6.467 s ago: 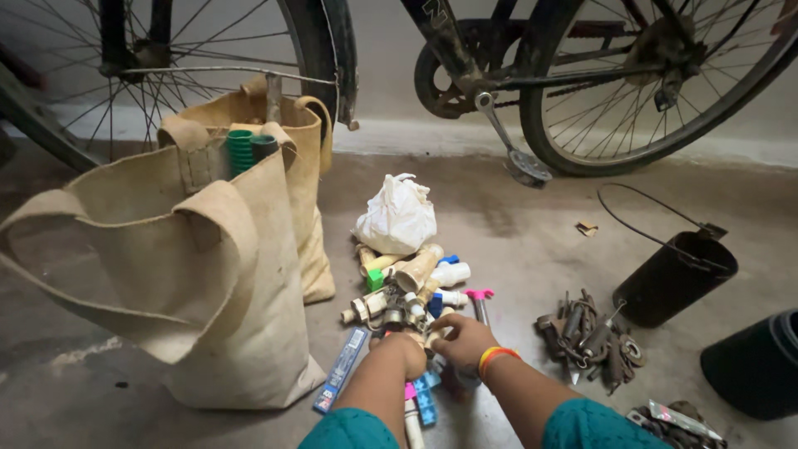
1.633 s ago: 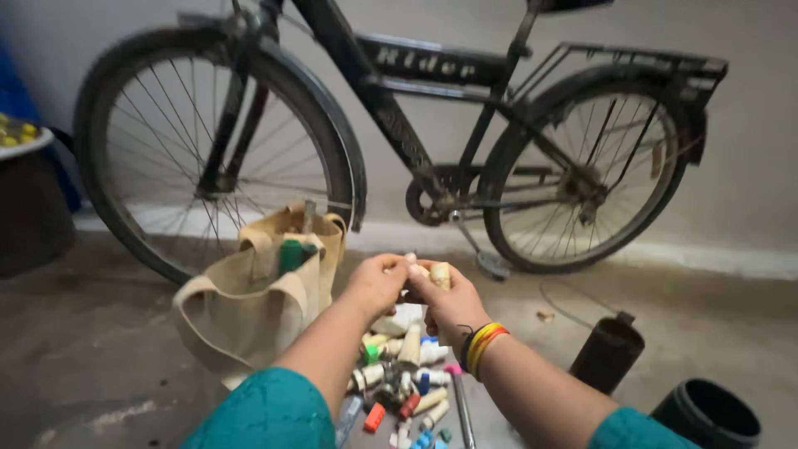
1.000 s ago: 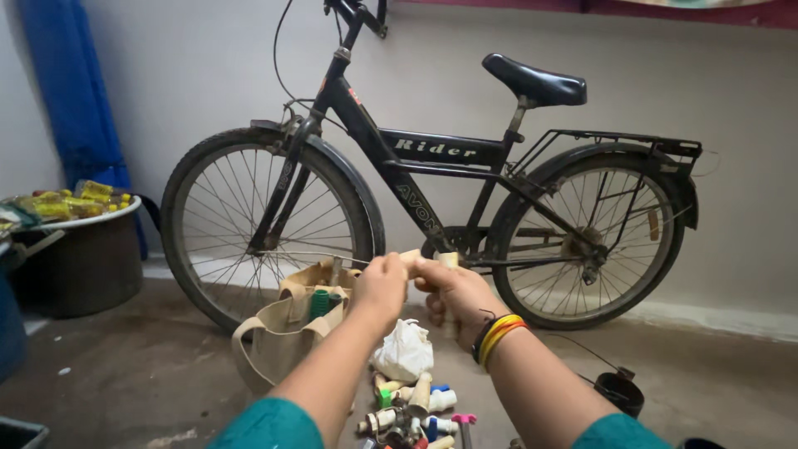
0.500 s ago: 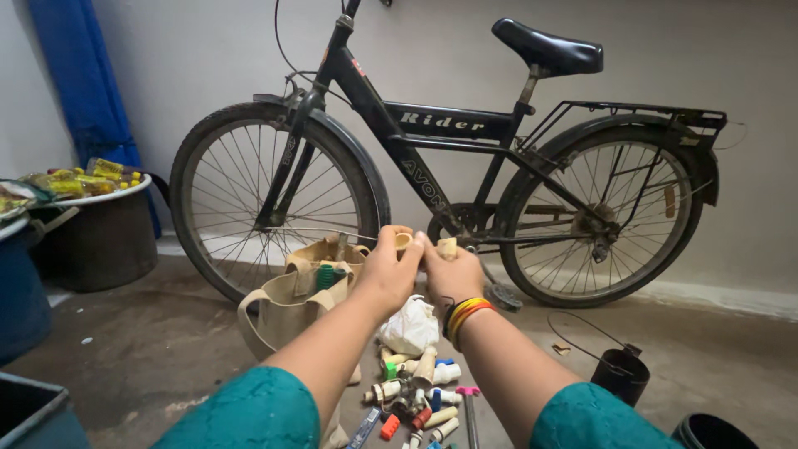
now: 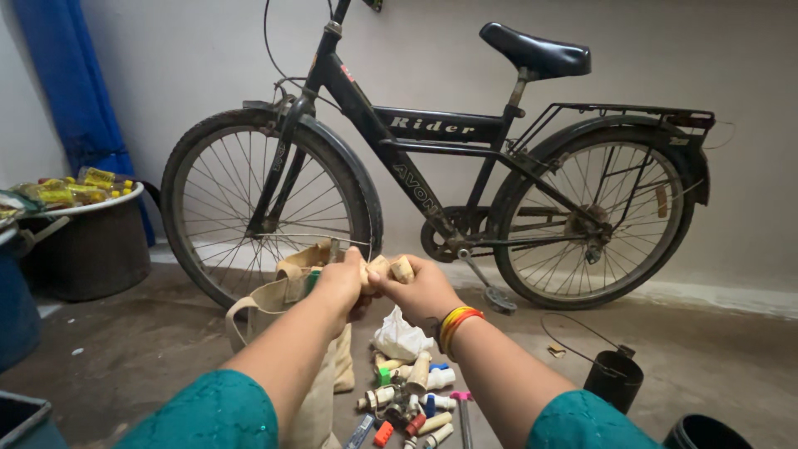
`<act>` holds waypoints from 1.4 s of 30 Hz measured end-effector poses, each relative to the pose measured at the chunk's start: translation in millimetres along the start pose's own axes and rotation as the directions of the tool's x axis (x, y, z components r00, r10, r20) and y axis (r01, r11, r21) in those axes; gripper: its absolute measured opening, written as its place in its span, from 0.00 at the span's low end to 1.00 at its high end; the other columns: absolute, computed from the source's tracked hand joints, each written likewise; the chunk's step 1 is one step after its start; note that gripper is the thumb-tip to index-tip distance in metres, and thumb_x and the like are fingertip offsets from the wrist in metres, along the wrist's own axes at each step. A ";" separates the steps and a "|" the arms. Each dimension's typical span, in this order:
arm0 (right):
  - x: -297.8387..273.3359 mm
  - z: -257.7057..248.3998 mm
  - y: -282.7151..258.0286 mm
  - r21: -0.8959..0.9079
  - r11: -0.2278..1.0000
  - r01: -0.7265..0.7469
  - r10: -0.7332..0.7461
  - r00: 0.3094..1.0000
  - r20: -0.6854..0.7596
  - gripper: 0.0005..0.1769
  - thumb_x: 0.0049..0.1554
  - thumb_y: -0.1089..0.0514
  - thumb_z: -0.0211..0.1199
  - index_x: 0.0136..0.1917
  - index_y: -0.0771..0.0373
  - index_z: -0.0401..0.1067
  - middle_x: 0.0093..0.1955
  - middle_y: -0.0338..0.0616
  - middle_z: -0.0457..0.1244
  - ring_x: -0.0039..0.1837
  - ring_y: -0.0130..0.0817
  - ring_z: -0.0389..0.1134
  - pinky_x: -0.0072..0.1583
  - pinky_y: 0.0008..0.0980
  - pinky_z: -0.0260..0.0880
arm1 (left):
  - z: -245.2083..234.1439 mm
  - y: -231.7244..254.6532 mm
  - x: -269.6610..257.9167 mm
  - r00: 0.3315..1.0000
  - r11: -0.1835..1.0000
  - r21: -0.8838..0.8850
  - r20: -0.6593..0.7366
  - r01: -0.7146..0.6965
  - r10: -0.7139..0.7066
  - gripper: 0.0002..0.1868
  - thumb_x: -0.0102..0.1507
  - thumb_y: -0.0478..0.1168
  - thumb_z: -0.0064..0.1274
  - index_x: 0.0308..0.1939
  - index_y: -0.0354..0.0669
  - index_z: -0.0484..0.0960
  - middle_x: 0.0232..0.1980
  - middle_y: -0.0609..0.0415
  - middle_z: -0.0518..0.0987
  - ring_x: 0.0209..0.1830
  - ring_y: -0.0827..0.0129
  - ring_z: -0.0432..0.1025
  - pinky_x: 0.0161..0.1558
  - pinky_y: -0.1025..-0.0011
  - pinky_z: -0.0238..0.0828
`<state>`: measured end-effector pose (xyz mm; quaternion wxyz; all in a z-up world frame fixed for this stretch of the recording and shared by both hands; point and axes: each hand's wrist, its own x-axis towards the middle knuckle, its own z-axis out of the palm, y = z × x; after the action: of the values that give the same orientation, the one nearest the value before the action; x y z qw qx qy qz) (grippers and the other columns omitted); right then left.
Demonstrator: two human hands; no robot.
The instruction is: The person picks up and connects various small plastic and metal plumbing components by hand, including pipes, valves, and joints, while organizing them on the floor and in a canvas bag.
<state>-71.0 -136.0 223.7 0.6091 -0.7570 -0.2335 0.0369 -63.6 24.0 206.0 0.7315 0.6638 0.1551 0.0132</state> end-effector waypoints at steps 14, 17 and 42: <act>6.0 -21.6 -2.6 0.202 0.972 -0.119 0.192 0.899 -0.393 0.25 0.57 0.37 0.62 0.46 0.63 0.72 0.36 0.46 0.68 0.25 0.32 0.59 0.29 0.35 0.59 | 24.7 17.6 -33.5 0.988 0.984 0.126 0.105 -0.125 0.112 0.33 0.57 0.70 0.59 0.49 0.47 0.83 0.43 0.57 0.77 0.37 0.72 0.72 0.39 0.70 0.74; -1.3 -19.5 -14.8 0.328 0.935 -0.137 0.263 0.888 -0.377 0.20 0.56 0.41 0.62 0.48 0.59 0.73 0.36 0.44 0.65 0.26 0.34 0.57 0.29 0.35 0.57 | 28.0 21.7 -40.2 0.978 0.996 -0.038 0.191 -0.083 0.089 0.28 0.52 0.62 0.63 0.51 0.57 0.84 0.48 0.66 0.80 0.46 0.72 0.72 0.47 0.69 0.72; 0.6 -7.7 0.4 0.012 0.997 -0.071 0.072 0.985 -0.155 0.15 0.53 0.50 0.72 0.48 0.62 0.78 0.33 0.38 0.66 0.28 0.25 0.59 0.30 0.29 0.58 | 21.4 18.3 -10.0 0.979 0.979 -0.199 0.202 0.041 0.000 0.21 0.69 0.48 0.37 0.50 0.34 0.77 0.41 0.43 0.82 0.36 0.56 0.80 0.43 0.53 0.85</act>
<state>-67.7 -142.9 225.5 0.6262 -0.7635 -0.1580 0.0005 -64.4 3.2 227.4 0.8070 0.5825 0.0852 -0.0456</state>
